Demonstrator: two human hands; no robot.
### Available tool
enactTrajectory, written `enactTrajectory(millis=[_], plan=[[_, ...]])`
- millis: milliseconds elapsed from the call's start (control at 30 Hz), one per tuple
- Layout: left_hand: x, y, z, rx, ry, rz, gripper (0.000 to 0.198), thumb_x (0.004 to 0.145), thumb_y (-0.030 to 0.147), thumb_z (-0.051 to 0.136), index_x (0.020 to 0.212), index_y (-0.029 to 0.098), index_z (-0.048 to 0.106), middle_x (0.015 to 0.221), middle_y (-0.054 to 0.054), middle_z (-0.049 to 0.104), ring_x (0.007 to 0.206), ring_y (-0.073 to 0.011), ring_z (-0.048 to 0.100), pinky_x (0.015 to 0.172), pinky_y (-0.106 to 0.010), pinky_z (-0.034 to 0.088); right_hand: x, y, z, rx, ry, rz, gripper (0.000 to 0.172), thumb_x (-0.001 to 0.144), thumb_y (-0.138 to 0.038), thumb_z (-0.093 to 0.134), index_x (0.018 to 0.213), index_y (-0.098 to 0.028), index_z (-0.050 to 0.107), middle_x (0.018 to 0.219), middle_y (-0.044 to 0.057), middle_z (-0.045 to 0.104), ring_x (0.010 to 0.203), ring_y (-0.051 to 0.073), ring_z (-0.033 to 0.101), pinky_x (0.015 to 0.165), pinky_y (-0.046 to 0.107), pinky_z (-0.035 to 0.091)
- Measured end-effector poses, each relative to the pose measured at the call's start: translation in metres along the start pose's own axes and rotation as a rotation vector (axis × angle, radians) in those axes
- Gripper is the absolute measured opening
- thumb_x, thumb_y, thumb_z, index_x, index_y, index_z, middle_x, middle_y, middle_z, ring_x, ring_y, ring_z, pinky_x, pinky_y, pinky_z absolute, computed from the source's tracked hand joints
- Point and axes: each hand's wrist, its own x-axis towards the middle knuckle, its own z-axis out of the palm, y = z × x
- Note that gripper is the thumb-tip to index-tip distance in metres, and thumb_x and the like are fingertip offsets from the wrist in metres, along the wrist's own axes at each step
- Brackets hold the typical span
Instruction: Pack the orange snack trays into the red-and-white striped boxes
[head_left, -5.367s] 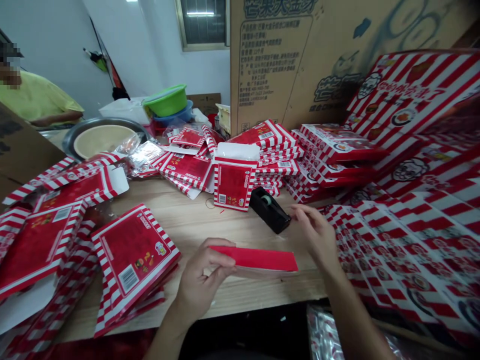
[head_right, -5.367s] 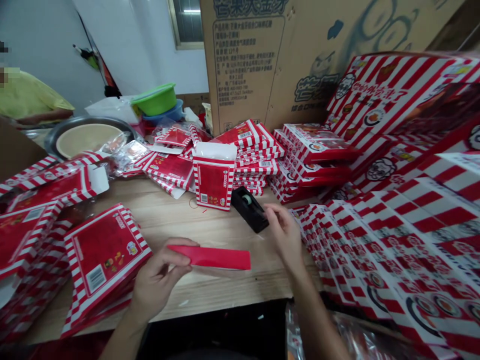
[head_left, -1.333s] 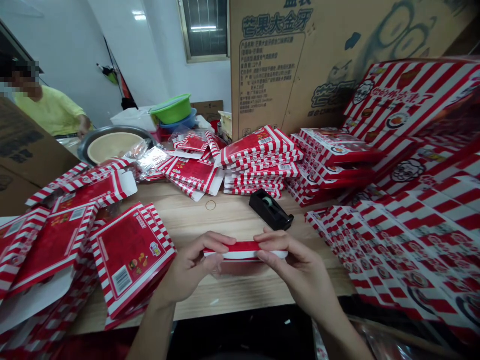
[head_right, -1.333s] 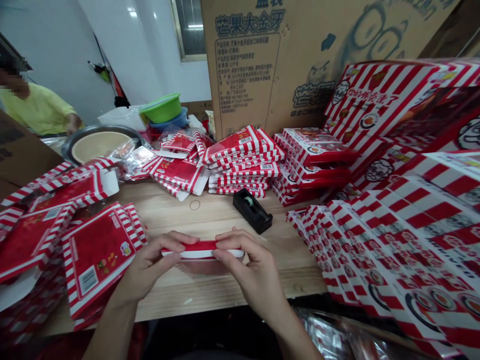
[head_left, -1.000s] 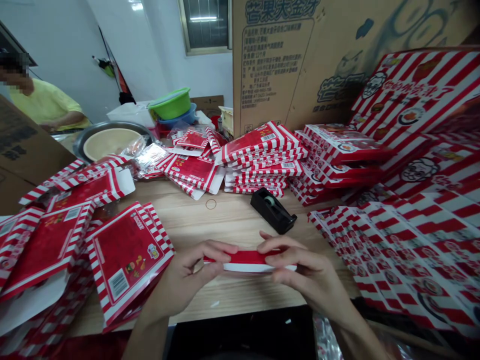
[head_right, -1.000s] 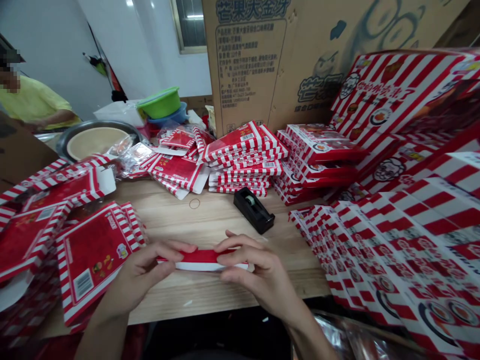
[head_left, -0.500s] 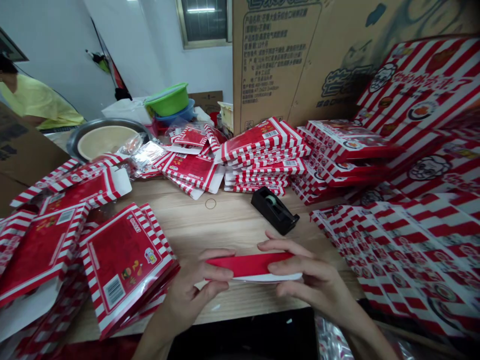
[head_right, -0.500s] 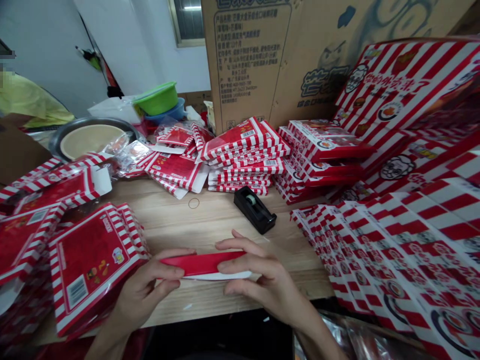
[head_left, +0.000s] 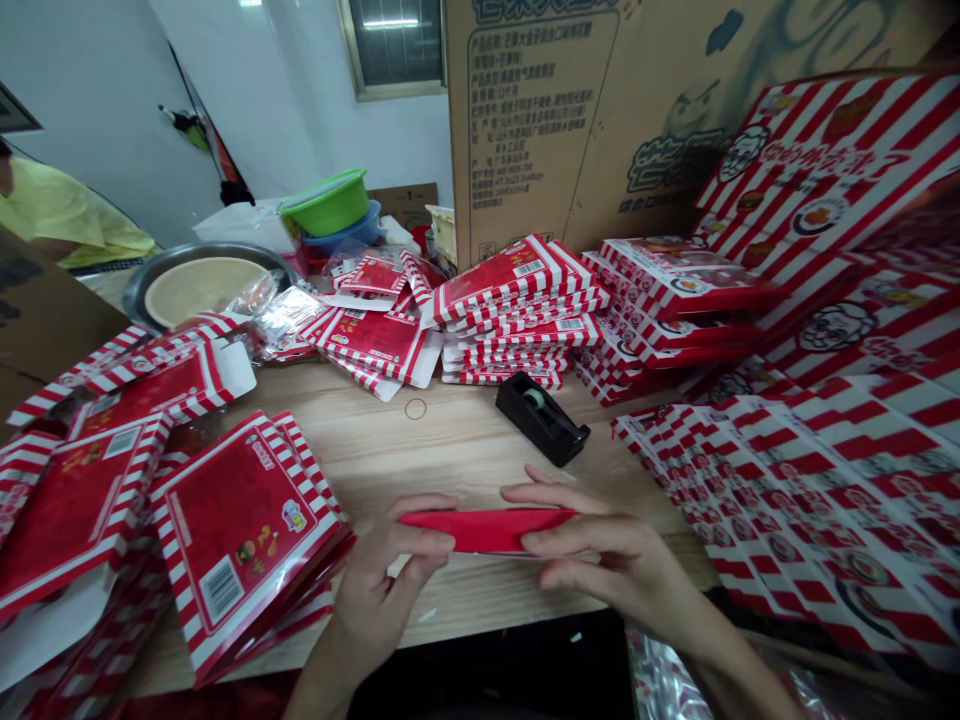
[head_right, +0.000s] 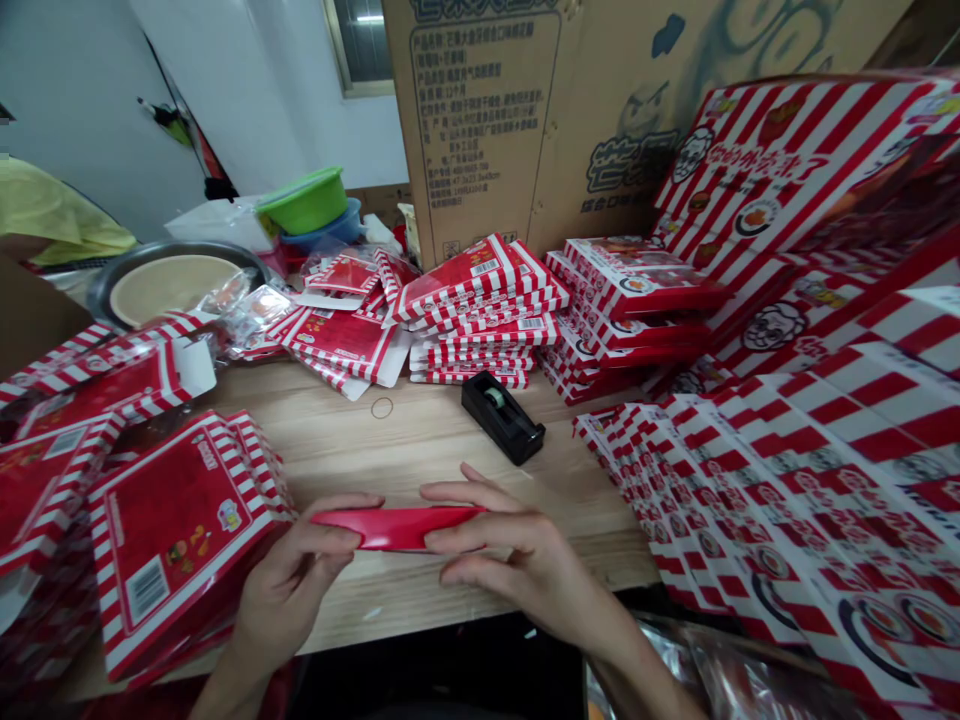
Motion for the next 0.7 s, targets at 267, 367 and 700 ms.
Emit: enactTrajectory(millis=[267, 367, 700], plan=[[-0.002, 0.000, 0.010, -0.029, 0.015, -0.013, 0.016, 0.084, 0.008, 0.054, 0.089, 0.020, 0.063, 0.105, -0.009, 0.067, 0.101, -0.0193, 0.062, 0.082, -0.031, 0.049, 0.014, 0.072, -0.049, -0.118, 0.679, 0.249, 0.026, 0.079, -0.046, 0.060, 0.080, -0.023, 0.072, 0.112, 0.006, 0.065, 0.110, 0.024, 0.055, 0.096, 0.042, 0.041], [-0.004, 0.001, 0.012, -0.024, 0.026, -0.009, 0.018, 0.083, 0.007, 0.055, 0.090, 0.022, 0.063, 0.107, -0.006, 0.067, 0.102, -0.0178, 0.062, 0.083, -0.028, 0.048, 0.027, 0.115, -0.074, -0.131, 0.675, 0.409, 0.027, 0.065, -0.046, 0.069, 0.064, -0.019, 0.070, 0.075, 0.007, 0.069, 0.080, 0.024, 0.062, 0.074, 0.038, 0.050], [0.001, -0.003, 0.013, 0.030, 0.058, -0.031, 0.016, 0.084, 0.009, 0.054, 0.088, 0.022, 0.062, 0.104, -0.006, 0.067, 0.100, -0.0171, 0.062, 0.081, -0.027, 0.049, -0.009, 0.140, -0.068, 0.191, 0.616, 0.542, 0.046, 0.049, -0.062, 0.073, 0.065, -0.020, 0.061, 0.073, 0.002, 0.068, 0.070, 0.020, 0.066, 0.068, 0.038, 0.055]])
